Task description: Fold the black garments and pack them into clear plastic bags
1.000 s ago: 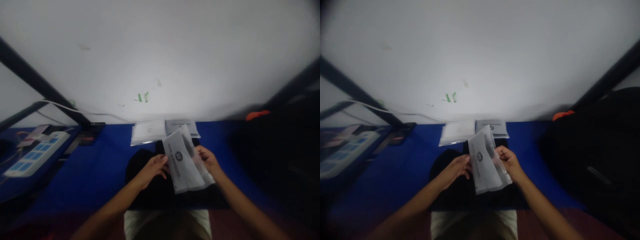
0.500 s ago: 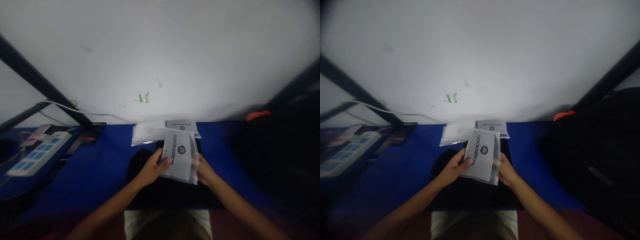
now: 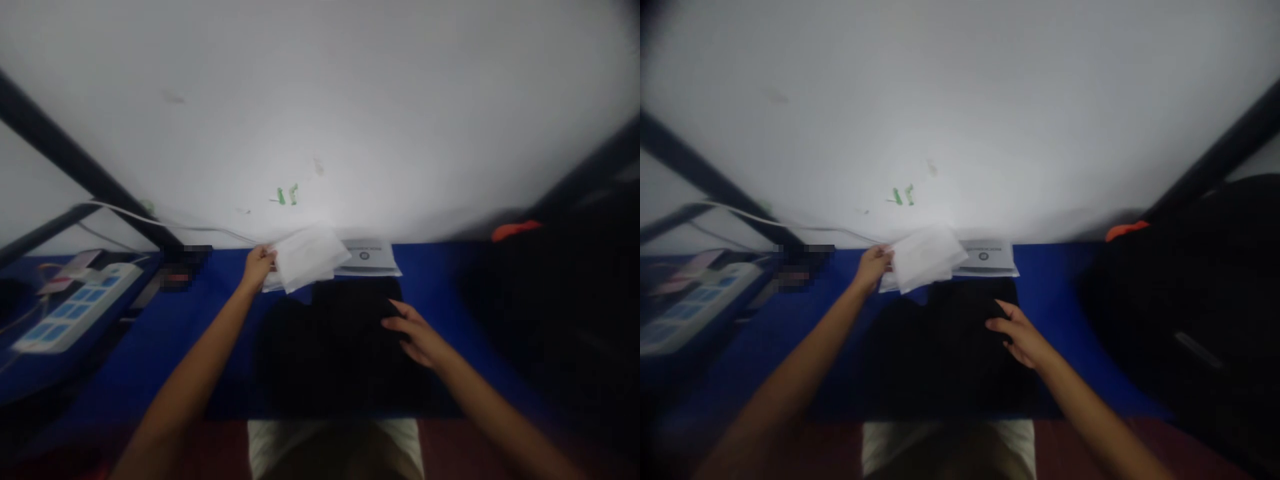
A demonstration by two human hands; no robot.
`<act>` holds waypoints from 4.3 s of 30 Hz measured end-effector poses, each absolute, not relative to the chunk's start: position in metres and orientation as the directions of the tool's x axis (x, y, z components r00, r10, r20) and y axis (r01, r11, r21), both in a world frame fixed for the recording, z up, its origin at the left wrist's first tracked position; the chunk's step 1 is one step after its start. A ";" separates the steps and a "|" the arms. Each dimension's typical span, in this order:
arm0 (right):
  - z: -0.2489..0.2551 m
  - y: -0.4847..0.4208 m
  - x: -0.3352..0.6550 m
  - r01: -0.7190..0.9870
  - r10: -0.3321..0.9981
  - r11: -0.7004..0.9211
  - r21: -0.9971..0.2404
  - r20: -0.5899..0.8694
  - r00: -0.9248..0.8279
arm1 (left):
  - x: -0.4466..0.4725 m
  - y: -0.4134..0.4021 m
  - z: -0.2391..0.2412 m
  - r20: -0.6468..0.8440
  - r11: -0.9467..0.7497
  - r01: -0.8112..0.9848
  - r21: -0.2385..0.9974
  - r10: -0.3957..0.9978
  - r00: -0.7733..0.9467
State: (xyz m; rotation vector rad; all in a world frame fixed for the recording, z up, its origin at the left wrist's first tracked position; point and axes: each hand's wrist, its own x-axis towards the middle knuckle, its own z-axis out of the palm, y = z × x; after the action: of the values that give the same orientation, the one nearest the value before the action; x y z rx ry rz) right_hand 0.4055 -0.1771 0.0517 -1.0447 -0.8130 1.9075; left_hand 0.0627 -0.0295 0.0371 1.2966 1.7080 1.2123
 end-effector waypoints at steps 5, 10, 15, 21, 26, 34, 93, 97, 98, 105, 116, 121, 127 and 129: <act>0.053 -0.181 0.410 -0.306 0.805 -0.585 -0.751 -0.493 -0.328 | 0.053 0.005 0.044 0.163 0.049 0.561 0.826 0.933 -0.321; 0.051 -0.179 0.414 -0.324 0.781 -0.614 -0.720 -0.496 -0.378 | 0.096 -0.036 0.058 0.358 -0.184 0.717 0.672 0.929 -0.097; 0.050 -0.168 0.409 -0.360 0.763 -0.631 -0.687 -0.463 -0.452 | 0.152 -0.115 0.071 -0.102 -0.094 0.338 0.937 0.848 0.519; 0.046 -0.169 0.416 -0.500 0.815 -0.579 -0.645 -0.444 -0.372 | 0.147 -0.140 0.068 -0.252 0.050 0.376 0.925 0.821 0.512; 0.039 -0.179 0.420 -0.451 0.866 -0.498 -0.741 -0.395 -0.306 | 0.158 -0.144 0.066 0.085 -0.360 0.556 0.749 0.885 0.458; 0.044 -0.188 0.412 -0.388 0.872 -0.480 -0.787 -0.379 -0.310 | 0.213 -0.158 0.069 0.177 -0.507 0.569 0.648 0.826 0.535; 0.061 -0.150 0.451 0.638 0.847 0.385 -0.667 -0.019 -0.532 | 0.099 -0.145 0.077 0.171 -0.695 0.618 0.366 0.703 0.690; 0.083 -0.160 0.469 0.437 0.754 0.132 -0.890 -0.196 -0.626 | 0.098 -0.182 0.115 -0.006 -0.623 0.576 0.529 0.676 0.737; 0.085 -0.162 0.470 0.407 0.691 0.026 -0.913 -0.278 -0.668 | 0.099 -0.190 0.122 -0.091 -0.585 0.577 0.570 0.653 0.752; 0.058 -0.142 0.416 -0.243 0.768 -0.486 -0.839 -0.278 -0.576 | 0.130 -0.187 0.105 -0.093 -0.568 0.472 0.675 0.569 0.817; 0.019 -0.091 0.356 -0.751 0.933 -0.296 -0.590 -0.348 -0.095 | 0.149 -0.151 0.028 -0.108 -0.655 0.688 0.312 0.695 0.711; 0.020 -0.066 0.370 -0.698 0.907 -0.171 -0.696 -0.387 0.164 | 0.151 -0.147 0.027 -0.128 -0.638 0.682 0.358 0.690 0.712; 0.029 -0.060 0.394 -0.608 0.889 -0.007 -0.794 -0.284 0.360 | 0.158 -0.133 0.043 -0.145 -0.567 0.681 0.464 0.709 0.690; 0.034 -0.062 0.403 -0.575 0.866 0.077 -0.815 -0.231 0.443 | 0.155 -0.125 0.048 -0.108 -0.512 0.631 0.583 0.721 0.684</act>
State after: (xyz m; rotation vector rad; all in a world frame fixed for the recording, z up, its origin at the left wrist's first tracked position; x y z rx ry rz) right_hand 0.4033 -0.0618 0.0339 -1.0113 -0.3532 1.1132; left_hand 0.1553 -0.1245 0.0479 2.2959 1.0342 0.1968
